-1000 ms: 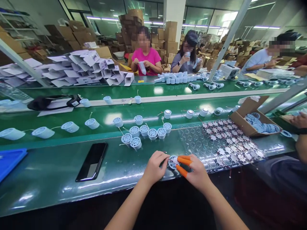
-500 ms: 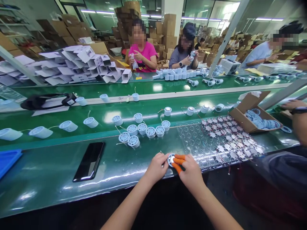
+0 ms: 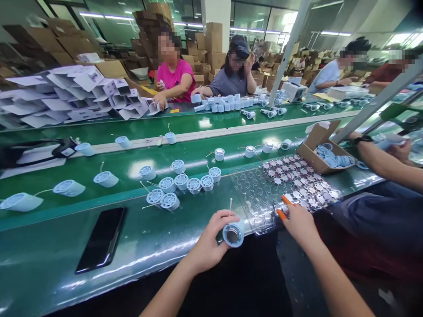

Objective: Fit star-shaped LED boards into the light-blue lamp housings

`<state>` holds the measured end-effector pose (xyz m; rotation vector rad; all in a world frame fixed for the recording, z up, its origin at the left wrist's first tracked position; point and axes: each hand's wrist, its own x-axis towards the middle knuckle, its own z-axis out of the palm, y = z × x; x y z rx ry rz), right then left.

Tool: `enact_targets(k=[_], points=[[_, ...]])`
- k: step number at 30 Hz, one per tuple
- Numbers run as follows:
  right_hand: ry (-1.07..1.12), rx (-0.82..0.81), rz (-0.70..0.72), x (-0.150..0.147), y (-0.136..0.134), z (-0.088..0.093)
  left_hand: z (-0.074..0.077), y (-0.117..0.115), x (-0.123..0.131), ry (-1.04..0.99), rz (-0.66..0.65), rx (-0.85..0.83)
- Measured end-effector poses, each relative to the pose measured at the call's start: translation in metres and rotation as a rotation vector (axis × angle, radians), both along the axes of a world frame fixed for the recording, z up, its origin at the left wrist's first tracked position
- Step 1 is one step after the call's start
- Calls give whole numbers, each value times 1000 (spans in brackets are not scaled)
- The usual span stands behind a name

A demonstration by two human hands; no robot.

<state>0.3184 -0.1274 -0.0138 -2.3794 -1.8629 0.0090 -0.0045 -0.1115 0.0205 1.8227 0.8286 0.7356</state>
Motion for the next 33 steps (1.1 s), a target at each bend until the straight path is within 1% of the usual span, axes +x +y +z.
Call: enact_targets(k=[2,5,7,10,12,14,16,17,19,21,23,24,26,27,29,31,33], points=[[-162,-124,-22,11,-1,-2,16,-3,-4,-73,-92,10],[-239,-183,-6,9,-3,-3,33,-4,-5,-104,-151,23],[-236,-191,-10,4,-2,-3,42,-4,-5,-13,-108,38],[-216,-200,-31,4,1,0,53,-2,-3,210,39,138],[-204,-198,-40,11,2,4,59,2,-3,313,106,238],[-175,-173,-49,22,3,8,64,14,-3,378,135,323],[-100,-94,-73,34,6,13,67,37,-4,432,144,369],[-31,-35,-95,38,8,15,68,53,-6,454,141,375],[183,83,-137,39,14,17,68,97,-9,501,129,364],[463,160,-144,26,22,15,66,149,-13,583,132,356],[706,181,-106,1,29,8,62,201,-19,787,202,300],[781,182,-88,-12,31,2,59,224,-22,845,244,279],[800,172,-75,-35,34,-10,53,262,-28,930,323,256],[765,167,-76,-43,34,-15,48,276,-31,959,355,252],[683,168,-81,-48,34,-25,38,294,-39,1023,398,234],[638,173,-72,-44,32,-31,26,303,-47,1078,410,207],[623,165,-50,-36,30,-32,16,305,-56,1111,402,185]])
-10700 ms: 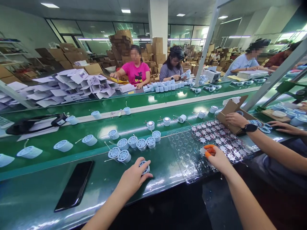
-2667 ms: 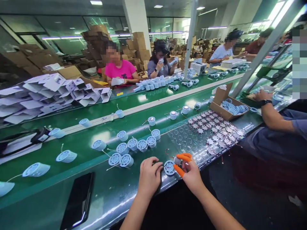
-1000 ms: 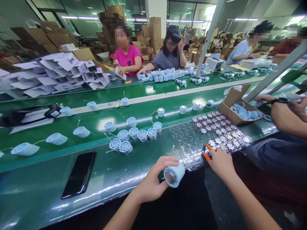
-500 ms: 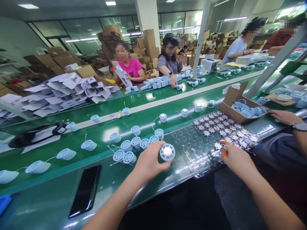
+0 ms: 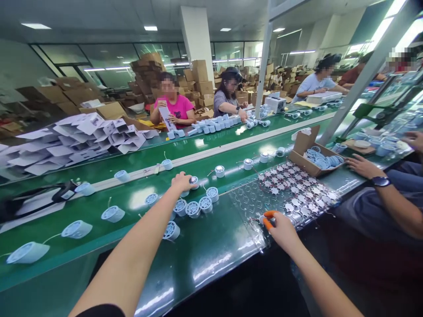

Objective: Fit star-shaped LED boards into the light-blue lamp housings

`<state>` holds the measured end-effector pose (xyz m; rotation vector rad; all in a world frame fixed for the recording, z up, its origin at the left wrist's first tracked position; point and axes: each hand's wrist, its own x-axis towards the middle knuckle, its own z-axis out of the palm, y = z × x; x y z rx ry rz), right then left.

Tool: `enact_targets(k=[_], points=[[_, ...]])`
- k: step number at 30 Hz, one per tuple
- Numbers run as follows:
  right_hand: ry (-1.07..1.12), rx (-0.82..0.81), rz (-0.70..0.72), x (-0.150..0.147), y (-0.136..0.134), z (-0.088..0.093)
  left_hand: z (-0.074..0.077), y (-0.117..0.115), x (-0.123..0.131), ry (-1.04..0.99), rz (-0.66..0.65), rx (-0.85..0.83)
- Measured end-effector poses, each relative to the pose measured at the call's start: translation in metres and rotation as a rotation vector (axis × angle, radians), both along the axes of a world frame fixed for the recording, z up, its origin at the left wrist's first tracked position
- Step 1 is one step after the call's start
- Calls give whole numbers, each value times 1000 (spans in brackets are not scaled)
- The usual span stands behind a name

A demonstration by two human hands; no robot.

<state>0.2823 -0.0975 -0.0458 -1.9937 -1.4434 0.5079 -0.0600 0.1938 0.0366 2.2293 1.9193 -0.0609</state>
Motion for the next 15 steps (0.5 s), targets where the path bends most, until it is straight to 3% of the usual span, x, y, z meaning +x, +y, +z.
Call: enact_targets(k=[4,6,9,12,15], points=[[-21,-21,134,12,-3,5,-6,-1,-19,12,26,-50],[-51,-53,229,15,-4,9,3,-3,-29,14,53,-72],[-85,-102,276,15,-5,15,30,-18,-41,14,88,-30],[-104,-106,247,9,-6,18,54,-63,-40,-47,0,171],[-126,-113,175,0,-6,17,49,-137,-25,-172,-248,294]])
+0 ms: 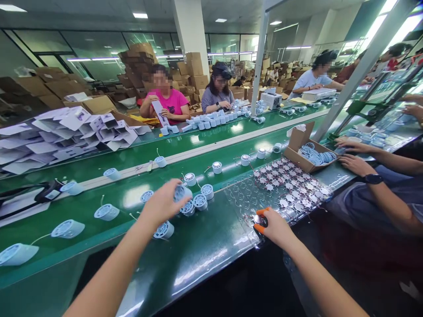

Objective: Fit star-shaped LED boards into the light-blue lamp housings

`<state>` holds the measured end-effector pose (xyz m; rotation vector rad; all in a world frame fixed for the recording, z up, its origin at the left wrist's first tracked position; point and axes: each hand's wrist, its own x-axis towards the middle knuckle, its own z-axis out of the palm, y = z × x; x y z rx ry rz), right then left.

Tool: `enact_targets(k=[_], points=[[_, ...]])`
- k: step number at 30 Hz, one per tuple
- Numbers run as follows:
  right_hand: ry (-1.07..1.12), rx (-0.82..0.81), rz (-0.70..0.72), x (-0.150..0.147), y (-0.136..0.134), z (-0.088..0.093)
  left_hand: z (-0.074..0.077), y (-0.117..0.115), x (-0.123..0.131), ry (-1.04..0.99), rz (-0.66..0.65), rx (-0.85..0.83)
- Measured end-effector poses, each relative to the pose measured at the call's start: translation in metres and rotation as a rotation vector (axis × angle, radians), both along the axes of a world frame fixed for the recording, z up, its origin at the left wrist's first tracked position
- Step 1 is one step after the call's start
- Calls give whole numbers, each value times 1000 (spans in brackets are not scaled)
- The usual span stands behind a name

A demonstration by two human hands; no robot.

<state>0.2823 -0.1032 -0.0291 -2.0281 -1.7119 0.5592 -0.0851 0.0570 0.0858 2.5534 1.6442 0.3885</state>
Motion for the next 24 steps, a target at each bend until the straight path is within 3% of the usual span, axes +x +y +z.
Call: enact_targets(k=[2,4,6,8,12,17,20,24], points=[[-14,-6,-32,-5,1,-2,-23,-50,13,-64,-178,-29],[-24,-11,-36,-6,1,-3,-53,-88,23,-128,-261,-50],[-39,-15,-37,-6,0,-3,-80,-112,28,-190,-235,-56],[-45,-9,-44,-7,-2,-2,-98,-124,31,-259,-170,-62],[133,101,-99,-31,-5,-1,-101,-132,35,-388,-92,-88],[439,312,-209,-107,-11,-6,-94,-131,49,-511,37,-132],[430,395,-170,-145,-14,-10,-101,-127,58,-606,106,-179],[335,455,-79,-160,-14,-16,-122,-124,64,-705,270,-339]])
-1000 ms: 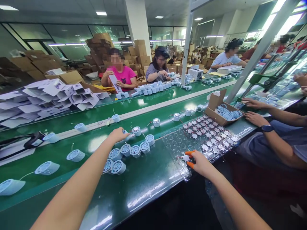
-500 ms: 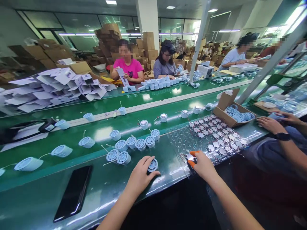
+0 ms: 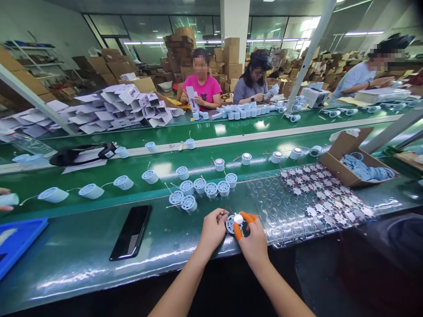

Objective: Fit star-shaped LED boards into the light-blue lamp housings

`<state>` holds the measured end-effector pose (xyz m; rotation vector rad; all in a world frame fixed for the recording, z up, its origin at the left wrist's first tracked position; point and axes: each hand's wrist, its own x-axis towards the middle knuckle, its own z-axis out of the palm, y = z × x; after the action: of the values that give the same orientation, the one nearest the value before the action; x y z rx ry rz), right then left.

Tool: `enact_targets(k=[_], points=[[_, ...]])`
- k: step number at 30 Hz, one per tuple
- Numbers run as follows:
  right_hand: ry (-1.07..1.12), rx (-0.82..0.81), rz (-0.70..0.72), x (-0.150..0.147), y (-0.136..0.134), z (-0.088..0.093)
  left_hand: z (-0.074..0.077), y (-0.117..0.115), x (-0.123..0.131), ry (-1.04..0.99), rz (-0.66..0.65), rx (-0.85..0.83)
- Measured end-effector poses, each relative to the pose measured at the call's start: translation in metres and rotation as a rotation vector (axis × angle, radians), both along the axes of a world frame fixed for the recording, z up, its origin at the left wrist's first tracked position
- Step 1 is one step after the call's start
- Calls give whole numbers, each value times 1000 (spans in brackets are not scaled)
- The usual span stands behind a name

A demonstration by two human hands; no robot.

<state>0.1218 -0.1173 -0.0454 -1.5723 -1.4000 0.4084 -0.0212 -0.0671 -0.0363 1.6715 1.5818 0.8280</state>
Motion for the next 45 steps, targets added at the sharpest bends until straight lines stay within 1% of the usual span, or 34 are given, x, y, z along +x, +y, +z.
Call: enact_targets(k=[2,3,5,7,8,9,10,11,13,15,17,18,20,22,25,28,30,32,34,36,37,38,40,42,43,45], points=[[-21,23,10,2,1,-2,-7,0,0,13,21,-31],[-18,30,11,4,1,-2,-8,-1,-1,23,20,-34],[3,32,3,8,3,1,-3,-5,-5,69,29,3],[34,19,-14,13,5,7,6,-12,-9,164,48,168],[50,5,-19,16,6,12,12,-16,-11,213,39,289],[66,-13,-10,18,6,18,17,-20,-13,250,2,415],[84,-34,22,21,6,24,22,-23,-15,270,-63,526],[105,-56,79,23,6,31,26,-27,-16,272,-139,603],[136,-86,236,27,5,46,31,-30,-19,260,-267,680],[134,-90,361,29,3,57,32,-29,-22,241,-311,701],[88,-65,432,32,2,63,31,-25,-26,209,-318,679],[55,-46,460,34,3,63,30,-23,-28,190,-323,659],[-27,6,503,38,4,58,28,-17,-31,154,-324,603],[-134,50,523,42,7,49,26,-14,-30,108,-305,537],[-323,55,527,46,12,39,19,-11,-24,42,-232,405],[-469,14,499,46,15,37,5,-9,-20,35,-133,307],[-513,-9,499,46,17,39,-4,-9,-21,56,-131,286],[-525,-28,523,47,17,40,-9,-10,-24,90,-145,296],[-527,-33,539,48,17,39,-8,-13,-27,136,-111,343],[-532,-26,538,49,17,37,-2,-18,-27,180,-77,410],[-533,-18,535,49,17,36,2,-21,-27,187,-102,428],[-534,-6,532,49,17,35,5,-23,-25,180,-159,423],[-525,28,523,49,16,34,8,-28,-22,126,-286,341],[-503,69,510,50,16,33,5,-30,-19,65,-366,212],[-493,84,506,50,16,32,2,-31,-17,42,-379,160],[-477,101,502,51,17,31,-5,-31,-14,8,-368,115]])
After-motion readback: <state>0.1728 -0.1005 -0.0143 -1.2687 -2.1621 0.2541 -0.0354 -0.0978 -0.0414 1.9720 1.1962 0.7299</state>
